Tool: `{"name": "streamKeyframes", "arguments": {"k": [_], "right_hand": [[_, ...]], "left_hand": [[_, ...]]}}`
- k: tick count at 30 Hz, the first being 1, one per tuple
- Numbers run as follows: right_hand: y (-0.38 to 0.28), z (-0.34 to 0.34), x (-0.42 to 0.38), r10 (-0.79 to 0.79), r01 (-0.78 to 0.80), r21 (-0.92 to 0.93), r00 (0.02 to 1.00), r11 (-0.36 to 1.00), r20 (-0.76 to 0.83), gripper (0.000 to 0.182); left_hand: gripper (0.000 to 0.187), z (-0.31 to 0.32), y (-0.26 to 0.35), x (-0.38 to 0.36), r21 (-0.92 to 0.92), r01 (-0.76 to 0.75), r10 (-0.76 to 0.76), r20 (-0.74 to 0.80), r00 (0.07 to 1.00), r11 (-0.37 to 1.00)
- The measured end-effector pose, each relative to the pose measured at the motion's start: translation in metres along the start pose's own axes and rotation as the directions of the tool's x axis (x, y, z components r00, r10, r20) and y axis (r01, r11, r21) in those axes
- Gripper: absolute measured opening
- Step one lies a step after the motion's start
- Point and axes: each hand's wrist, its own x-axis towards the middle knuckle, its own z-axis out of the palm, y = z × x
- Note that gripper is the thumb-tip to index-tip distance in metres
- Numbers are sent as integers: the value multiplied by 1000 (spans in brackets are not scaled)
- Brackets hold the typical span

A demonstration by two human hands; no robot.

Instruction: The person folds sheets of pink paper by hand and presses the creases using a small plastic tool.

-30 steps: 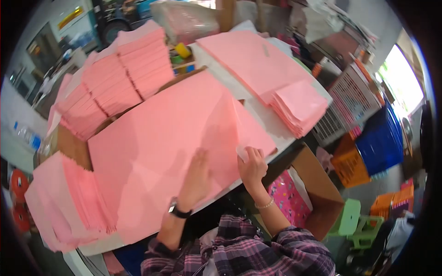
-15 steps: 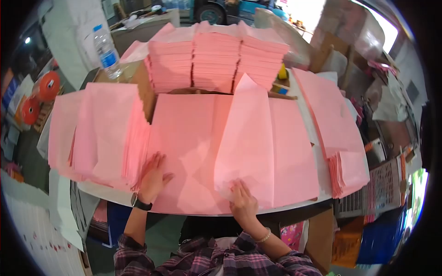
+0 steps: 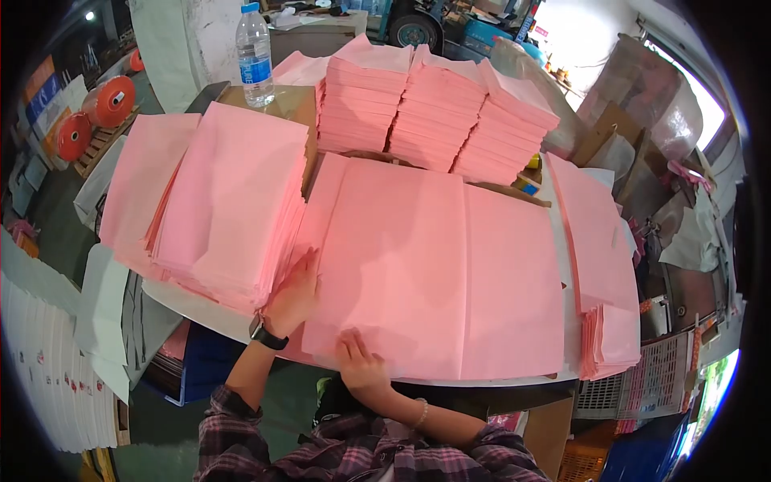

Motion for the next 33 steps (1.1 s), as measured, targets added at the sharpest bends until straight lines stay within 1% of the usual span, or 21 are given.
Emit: {"name": "streamKeyframes", "arguments": {"k": [3, 4, 7, 8, 11, 15, 18, 20, 33], "right_hand": [[-14, 7, 10, -22, 22, -4, 1000, 1000, -13, 31], [-17, 9, 12, -33, 33, -3, 999, 999, -23, 32], [-26, 13, 18, -41, 41, 4, 999, 999, -32, 34], [-28, 13, 21, -42, 43, 10, 999, 999, -31, 34], [-31, 18, 25, -50, 51, 10, 998, 999, -34, 34], [-33, 21, 30, -67, 68, 1, 997, 998, -42, 31], [-35, 23, 31, -72, 72, 3, 997, 997, -40, 31], [-37, 24, 32, -64, 64, -2, 996, 998, -67, 27], [-41, 29, 34, -57, 59, 15, 993, 998, -99, 20]], "left_hand": [[55, 0, 10, -3, 158, 6, -5, -7, 1000, 987], [55, 1, 7, -3, 158, 4, -3, -7, 1000, 987], [53, 7, -4, -2, 362, -151, 164, -7, 986, 920], [53, 7, -4, -2, 361, -152, 165, -6, 986, 920], [52, 4, -4, -1, 377, -120, 99, 76, 992, 918], [51, 3, -6, 0, 381, -116, 78, 114, 990, 917], [52, 1, -7, -1, 397, -129, 94, 106, 990, 909], [52, 1, -8, -1, 405, -138, 104, 105, 989, 904], [55, -1, -10, 0, 319, -99, 57, 138, 989, 943]]}}
